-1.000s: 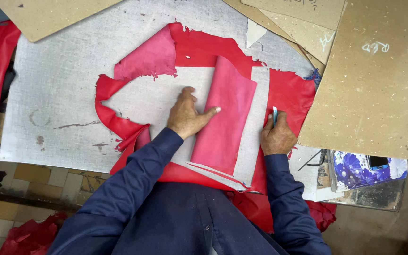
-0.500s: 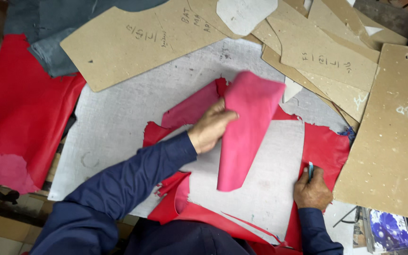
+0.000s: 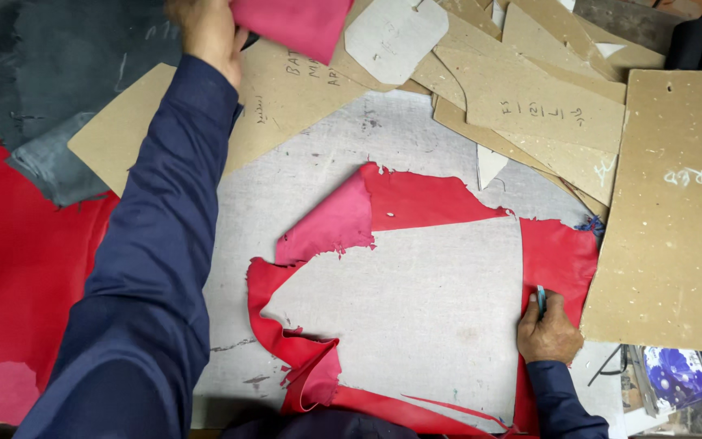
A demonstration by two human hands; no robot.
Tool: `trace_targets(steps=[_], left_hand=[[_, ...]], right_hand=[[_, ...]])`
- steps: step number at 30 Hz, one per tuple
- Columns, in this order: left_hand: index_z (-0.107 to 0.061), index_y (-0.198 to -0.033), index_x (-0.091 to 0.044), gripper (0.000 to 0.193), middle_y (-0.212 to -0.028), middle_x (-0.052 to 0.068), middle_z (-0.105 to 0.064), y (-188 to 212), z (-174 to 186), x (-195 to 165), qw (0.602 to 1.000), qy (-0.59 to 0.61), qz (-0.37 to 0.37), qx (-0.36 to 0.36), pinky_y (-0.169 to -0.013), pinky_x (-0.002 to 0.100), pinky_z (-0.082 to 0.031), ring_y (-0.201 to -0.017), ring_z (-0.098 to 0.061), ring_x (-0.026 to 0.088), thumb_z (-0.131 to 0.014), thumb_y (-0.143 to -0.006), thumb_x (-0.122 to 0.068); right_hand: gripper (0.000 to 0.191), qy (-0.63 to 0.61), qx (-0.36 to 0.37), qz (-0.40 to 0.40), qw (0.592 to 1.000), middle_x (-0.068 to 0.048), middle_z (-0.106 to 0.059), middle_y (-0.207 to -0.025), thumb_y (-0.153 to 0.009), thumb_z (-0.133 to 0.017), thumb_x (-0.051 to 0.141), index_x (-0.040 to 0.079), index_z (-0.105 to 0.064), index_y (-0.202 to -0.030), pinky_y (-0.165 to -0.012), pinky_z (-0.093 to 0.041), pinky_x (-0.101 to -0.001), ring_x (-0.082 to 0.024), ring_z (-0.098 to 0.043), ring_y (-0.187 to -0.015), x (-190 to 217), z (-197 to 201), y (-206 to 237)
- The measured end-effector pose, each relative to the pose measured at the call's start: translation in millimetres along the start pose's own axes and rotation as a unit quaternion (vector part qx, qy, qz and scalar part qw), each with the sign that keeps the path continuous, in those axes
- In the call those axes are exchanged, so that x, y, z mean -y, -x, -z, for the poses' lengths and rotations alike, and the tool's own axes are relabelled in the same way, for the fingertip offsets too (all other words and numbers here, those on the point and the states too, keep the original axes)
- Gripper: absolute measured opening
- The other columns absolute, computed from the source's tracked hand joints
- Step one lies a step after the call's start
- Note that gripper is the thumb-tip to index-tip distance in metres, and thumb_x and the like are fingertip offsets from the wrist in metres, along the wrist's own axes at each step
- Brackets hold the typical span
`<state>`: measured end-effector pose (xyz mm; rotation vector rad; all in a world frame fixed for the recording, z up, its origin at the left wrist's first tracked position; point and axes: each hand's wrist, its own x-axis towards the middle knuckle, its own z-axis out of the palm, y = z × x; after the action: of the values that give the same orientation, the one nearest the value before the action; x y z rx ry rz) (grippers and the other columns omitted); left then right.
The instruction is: The person places a cardboard template on a large red fabric sheet and uses a utility knife to cut the fabric along the template edges. After cutting, the person removes the template, folds the cut fabric piece, and sets it aside. The person then repeats the process with a second template on the same fabric.
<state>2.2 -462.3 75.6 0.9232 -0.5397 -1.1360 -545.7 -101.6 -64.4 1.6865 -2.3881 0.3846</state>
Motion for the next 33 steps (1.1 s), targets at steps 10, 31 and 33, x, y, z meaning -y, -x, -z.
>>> trace_targets(steps=[10, 31, 33], left_hand=[[-0.069, -0.106, -0.012, 0.052, -0.068, 0.004, -0.064, 339.0, 54.7, 3.7, 0.690, -0.633, 0.070, 0.343, -0.053, 0.035, -0.052, -0.053, -0.064, 0.018, -0.087, -0.070, -0.046], [-0.060, -0.134, 0.002, 0.036, -0.131, 0.010, -0.069, 495.8, 116.7, 71.3, 0.963, -0.260, -0.053, -0.038, -0.111, 0.034, -0.055, -0.120, -0.068, 0.019, -0.066, -0.101, 0.015], [-0.056, -0.138, 0.002, 0.038, -0.135, 0.012, -0.068, 477.1, 107.0, 73.7, 0.975, -0.201, -0.085, -0.051, -0.114, 0.035, -0.055, -0.123, -0.068, 0.021, -0.063, -0.104, 0.018]], right_hand=[[0.018, -0.205, 0.110, -0.047, 0.971, -0.016, -0.071, -0.083, -0.108, -0.057, 0.022, 0.008, -0.067, -0.115, -0.070, -0.054, -0.0414, -0.031, -0.070, -0.078, -34.5, 47.8, 15.7], [0.038, -0.278, 0.060, 0.060, 0.957, -0.015, -0.068, -0.101, -0.084, -0.084, 0.030, 0.002, -0.067, -0.104, -0.071, -0.056, -0.0384, -0.030, -0.067, -0.085, -64.2, 125.2, 169.2], [0.047, -0.313, 0.097, 0.158, 0.932, -0.015, -0.068, -0.099, -0.074, -0.086, 0.034, 0.002, -0.068, -0.104, -0.068, -0.055, -0.0384, -0.032, -0.067, -0.085, -45.2, 125.4, 172.9]])
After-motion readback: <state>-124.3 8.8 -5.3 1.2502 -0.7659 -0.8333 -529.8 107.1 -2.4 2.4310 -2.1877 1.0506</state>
